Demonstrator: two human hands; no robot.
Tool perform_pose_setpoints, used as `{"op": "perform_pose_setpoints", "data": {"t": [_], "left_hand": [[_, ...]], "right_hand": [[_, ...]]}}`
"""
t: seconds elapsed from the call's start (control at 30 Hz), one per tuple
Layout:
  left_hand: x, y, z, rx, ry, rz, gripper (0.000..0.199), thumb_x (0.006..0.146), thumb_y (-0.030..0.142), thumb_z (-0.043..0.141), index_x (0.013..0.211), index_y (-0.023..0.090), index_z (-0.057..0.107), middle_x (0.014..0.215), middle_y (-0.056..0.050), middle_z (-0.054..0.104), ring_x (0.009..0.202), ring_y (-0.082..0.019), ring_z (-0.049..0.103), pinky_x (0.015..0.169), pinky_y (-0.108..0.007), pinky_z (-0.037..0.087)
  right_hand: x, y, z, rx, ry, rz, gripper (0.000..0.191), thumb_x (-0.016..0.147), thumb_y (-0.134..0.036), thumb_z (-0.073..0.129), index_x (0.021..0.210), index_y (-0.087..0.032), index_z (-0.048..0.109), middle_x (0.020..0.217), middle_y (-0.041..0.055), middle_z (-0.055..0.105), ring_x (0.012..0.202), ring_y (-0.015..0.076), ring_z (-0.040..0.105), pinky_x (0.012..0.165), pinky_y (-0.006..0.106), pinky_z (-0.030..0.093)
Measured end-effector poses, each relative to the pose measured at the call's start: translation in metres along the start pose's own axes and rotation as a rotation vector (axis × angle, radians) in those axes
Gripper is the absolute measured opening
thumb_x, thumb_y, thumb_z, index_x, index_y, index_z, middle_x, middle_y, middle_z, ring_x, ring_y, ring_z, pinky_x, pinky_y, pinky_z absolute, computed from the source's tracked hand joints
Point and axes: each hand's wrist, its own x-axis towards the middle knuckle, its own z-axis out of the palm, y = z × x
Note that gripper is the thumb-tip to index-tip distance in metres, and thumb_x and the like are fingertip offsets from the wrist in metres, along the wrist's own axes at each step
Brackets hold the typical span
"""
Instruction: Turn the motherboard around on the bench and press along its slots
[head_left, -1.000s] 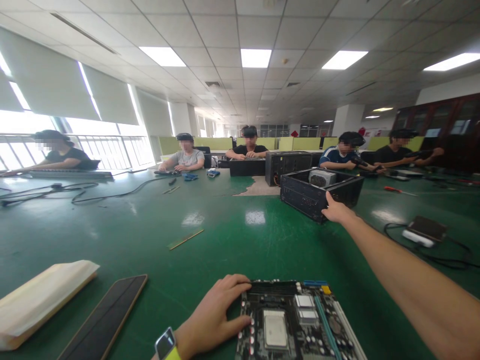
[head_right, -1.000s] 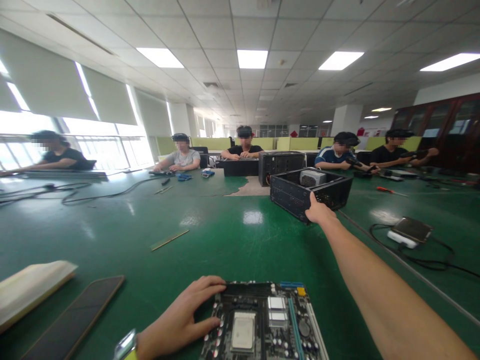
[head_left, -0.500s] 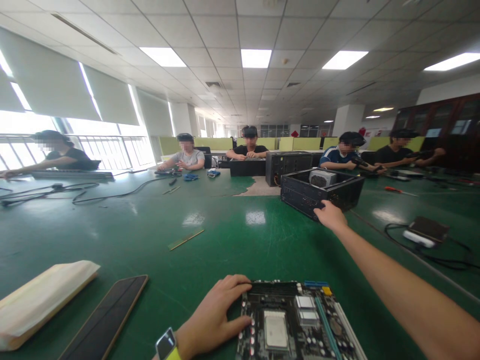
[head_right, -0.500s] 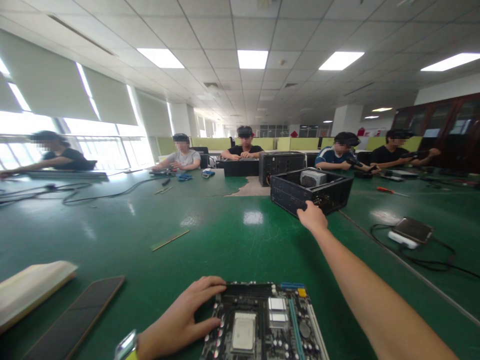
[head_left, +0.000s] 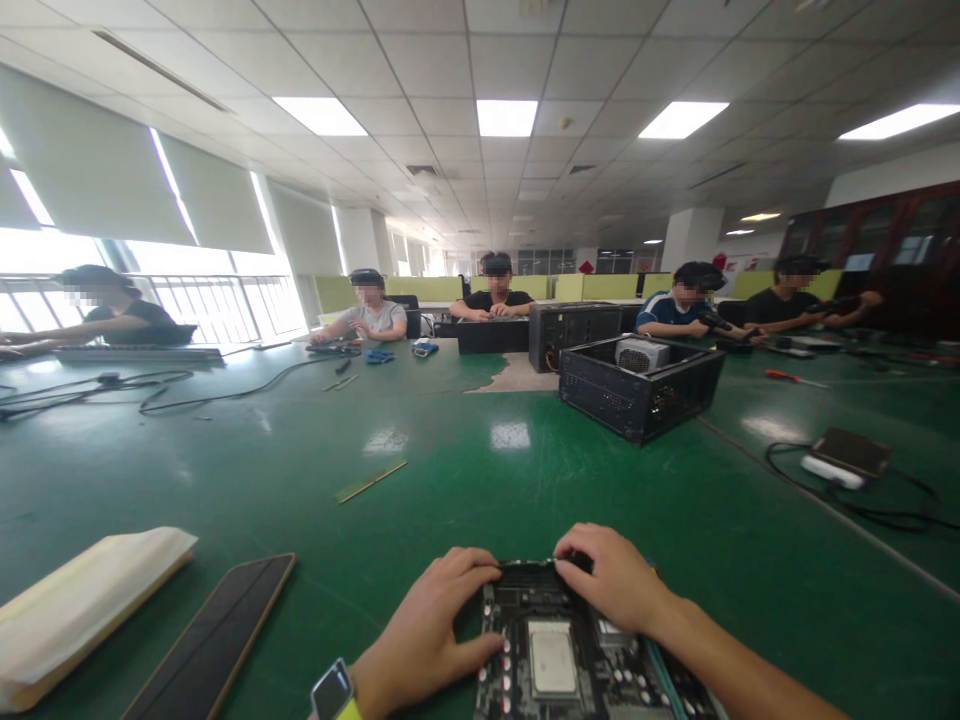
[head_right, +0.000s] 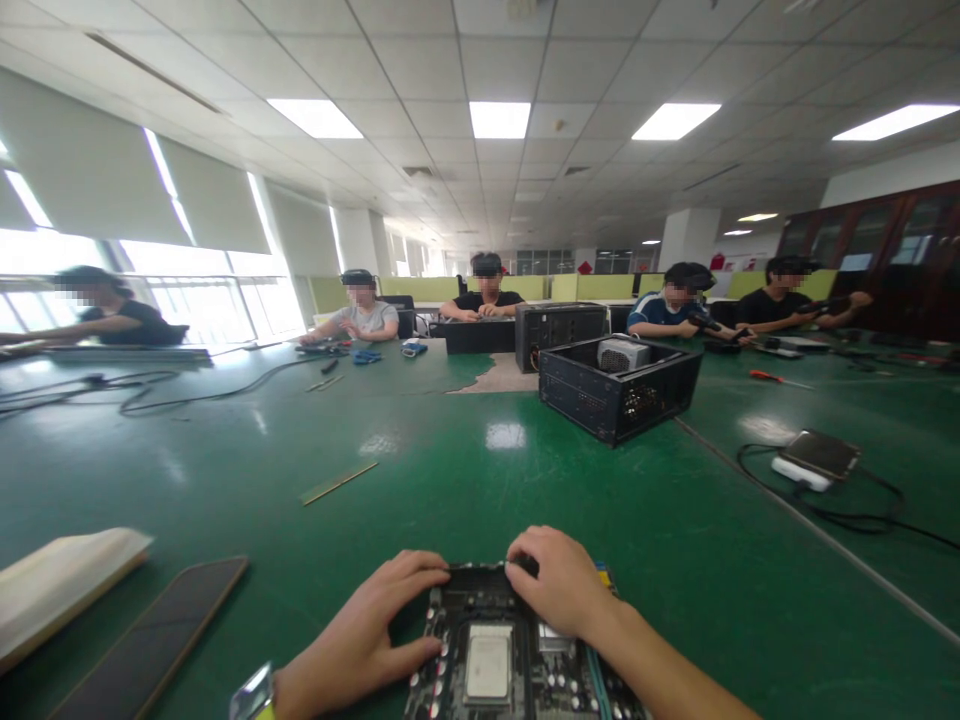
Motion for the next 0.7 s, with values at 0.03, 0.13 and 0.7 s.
{"op": "perform_pose_setpoints", "data": {"t": [0.03, 0.13, 0.7], "left_hand": [[0.0001, -0.0003, 0.0002, -0.004, 0.001, -0.001, 0.045, 0.077, 0.034, 0.069, 0.119, 0.022, 0.058, 0.124, -0.007, 0.056, 0.113, -0.025, 0.051, 0.101, -0.038, 0.040], [-0.0001, -0.0014, 0.0007, -0.023, 0.005, -0.001, 0.049, 0.077, 0.035, 0.069, 0.122, 0.023, 0.056, 0.128, -0.008, 0.054, 0.116, -0.026, 0.050, 0.103, -0.040, 0.039], [-0.0002, -0.0001, 0.0001, -0.052, -0.010, 0.013, 0.046, 0.080, 0.035, 0.066, 0.124, 0.023, 0.056, 0.129, -0.009, 0.054, 0.116, -0.026, 0.050, 0.103, -0.041, 0.039]], "right_hand": [[-0.0003, 0.0019, 0.0003, 0.033, 0.017, 0.004, 0.018, 0.082, -0.029, 0.052, 0.082, -0.022, 0.068, 0.084, 0.0019, 0.067, 0.082, 0.0175, 0.058, 0.075, 0.028, 0.041], [0.0002, 0.0051, 0.0024, 0.115, 0.060, -0.019, 0.016, 0.081, -0.024, 0.052, 0.077, -0.020, 0.067, 0.079, 0.0017, 0.066, 0.079, 0.0167, 0.058, 0.073, 0.027, 0.041], [-0.0001, 0.0069, 0.0055, 0.216, 0.065, -0.046, 0.023, 0.070, -0.011, 0.050, 0.081, -0.020, 0.069, 0.080, 0.0014, 0.066, 0.078, 0.0162, 0.057, 0.074, 0.027, 0.041]]}}
